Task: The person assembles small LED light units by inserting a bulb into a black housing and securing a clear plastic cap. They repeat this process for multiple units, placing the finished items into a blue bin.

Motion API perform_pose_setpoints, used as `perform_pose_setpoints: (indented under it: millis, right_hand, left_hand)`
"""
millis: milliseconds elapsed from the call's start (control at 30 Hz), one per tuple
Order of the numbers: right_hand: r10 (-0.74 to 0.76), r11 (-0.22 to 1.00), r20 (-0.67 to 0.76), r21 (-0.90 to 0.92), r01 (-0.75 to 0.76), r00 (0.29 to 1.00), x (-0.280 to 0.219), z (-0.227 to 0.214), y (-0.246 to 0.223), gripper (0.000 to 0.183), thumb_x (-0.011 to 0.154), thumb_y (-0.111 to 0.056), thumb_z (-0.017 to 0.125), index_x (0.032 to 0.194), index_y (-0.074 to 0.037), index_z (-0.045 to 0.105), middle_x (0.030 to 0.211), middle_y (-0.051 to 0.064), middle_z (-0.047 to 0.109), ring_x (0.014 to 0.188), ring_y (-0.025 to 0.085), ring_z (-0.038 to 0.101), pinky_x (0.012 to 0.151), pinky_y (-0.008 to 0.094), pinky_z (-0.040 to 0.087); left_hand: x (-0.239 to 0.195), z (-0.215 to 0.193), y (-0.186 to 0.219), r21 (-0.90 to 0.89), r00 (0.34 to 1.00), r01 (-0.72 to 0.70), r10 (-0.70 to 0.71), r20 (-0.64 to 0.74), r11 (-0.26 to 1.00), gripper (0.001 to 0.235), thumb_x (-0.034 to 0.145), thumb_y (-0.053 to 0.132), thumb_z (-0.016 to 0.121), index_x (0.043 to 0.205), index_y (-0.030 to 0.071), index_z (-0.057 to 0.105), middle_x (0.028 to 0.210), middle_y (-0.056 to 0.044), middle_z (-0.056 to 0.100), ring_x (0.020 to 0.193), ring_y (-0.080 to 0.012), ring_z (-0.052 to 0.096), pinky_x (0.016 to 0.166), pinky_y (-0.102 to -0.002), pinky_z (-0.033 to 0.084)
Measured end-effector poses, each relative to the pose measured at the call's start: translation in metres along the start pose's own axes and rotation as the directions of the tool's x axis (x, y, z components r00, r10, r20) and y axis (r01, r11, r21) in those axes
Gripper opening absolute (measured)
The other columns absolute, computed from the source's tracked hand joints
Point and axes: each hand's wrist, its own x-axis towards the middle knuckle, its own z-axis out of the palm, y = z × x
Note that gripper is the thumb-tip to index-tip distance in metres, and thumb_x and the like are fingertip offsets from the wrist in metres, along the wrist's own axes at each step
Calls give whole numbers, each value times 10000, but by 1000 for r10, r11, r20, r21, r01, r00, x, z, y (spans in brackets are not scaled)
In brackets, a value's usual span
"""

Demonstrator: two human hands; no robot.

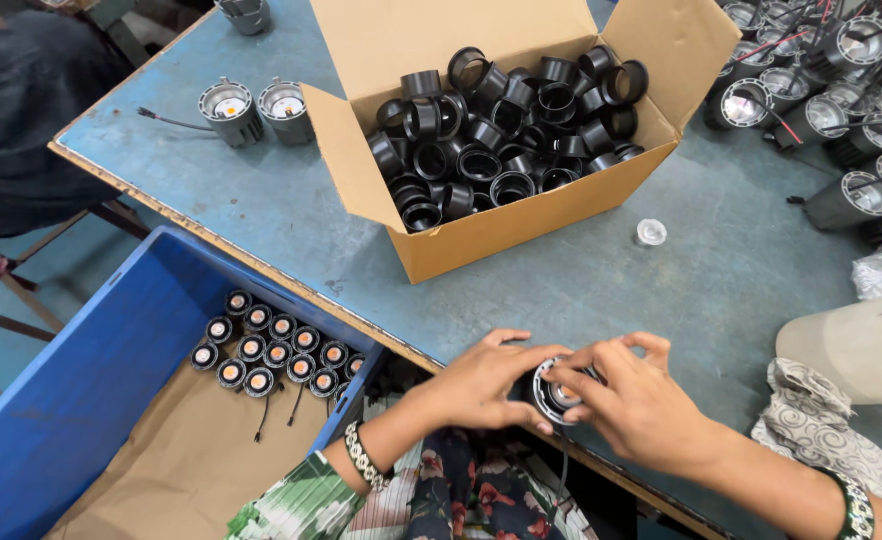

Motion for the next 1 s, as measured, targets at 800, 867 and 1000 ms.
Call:
perform_pose_setpoints:
  millis: [800, 867, 1000]
  right_hand:
    - [212, 974, -401, 17, -224, 891, -37, 30, -38, 305, 840, -340, 756, 1123, -226, 750, 1347, 26, 635, 1251, 305, 546, 1071, 447, 326]
    - [230, 968, -386, -1, -250, 893, -33, 33, -41, 367, 821, -343, 740, 1167, -219, 743, 1357, 50, 617, 1263, 311, 535, 1070, 460, 322]
    - [268, 951, -403, -35, -307, 875, -28, 38, -45, 430, 800, -394, 735, 1193, -222, 708, 1414, 75, 592, 1295, 304, 521, 1086, 453, 300]
  left_hand:
    - [0, 6, 2, -17, 989, -80, 77, -128, 997, 819, 726, 479, 854, 1433, 180, 569, 1302, -54, 726, 1236, -281, 687, 1193, -443, 411]
    - [-2, 6, 0, 1, 986, -86, 85, -141, 996, 817, 734, 481, 846, 1440, 180, 566, 1307, -60, 722, 1240, -300, 679, 1187, -445, 419]
    - [-3, 10, -7, 27, 982, -90, 93, -167, 996, 807, 757, 454, 827, 1475, 197, 563, 1327, -68, 718, 1264, -340, 638, 1152, -455, 435]
